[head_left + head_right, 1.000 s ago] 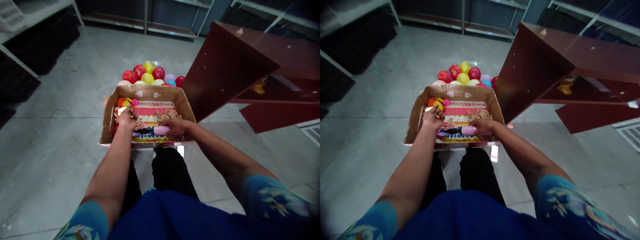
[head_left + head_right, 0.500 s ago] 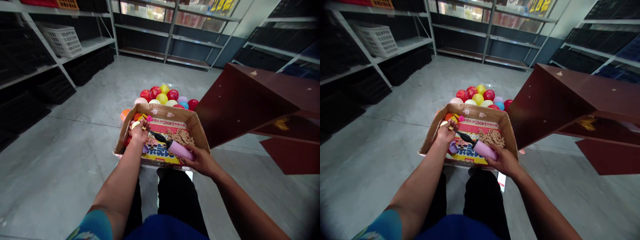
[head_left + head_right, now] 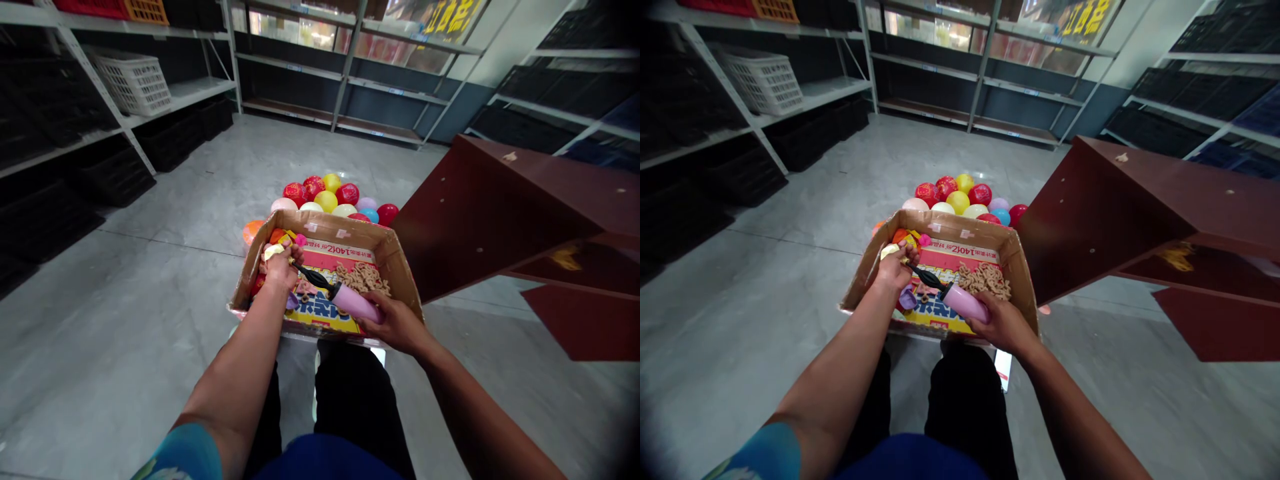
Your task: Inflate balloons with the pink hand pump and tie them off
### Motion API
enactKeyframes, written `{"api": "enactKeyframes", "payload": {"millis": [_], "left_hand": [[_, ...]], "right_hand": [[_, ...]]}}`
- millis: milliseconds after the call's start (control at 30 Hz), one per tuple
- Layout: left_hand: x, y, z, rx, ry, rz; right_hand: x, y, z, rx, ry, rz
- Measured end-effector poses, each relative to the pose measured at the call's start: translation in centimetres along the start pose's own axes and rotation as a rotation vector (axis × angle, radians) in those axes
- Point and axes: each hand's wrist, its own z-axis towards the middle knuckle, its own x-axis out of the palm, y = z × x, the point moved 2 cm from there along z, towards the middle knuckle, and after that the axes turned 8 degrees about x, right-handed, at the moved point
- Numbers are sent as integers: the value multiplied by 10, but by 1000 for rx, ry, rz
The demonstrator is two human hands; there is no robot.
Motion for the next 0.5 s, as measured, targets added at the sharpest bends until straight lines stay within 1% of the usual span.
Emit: {"api": "enactKeyframes", "payload": {"millis": [167,367,500], "left_hand": [[4,0,-6,23,2,28],[4,7,-7,87,-25,44],[5,14,-7,105,-44,32]], "right_hand": [[1,3,3,13,-1,-13],[3,11,5,35,-8,8],[8,16,8,38,-33,-16]]}}
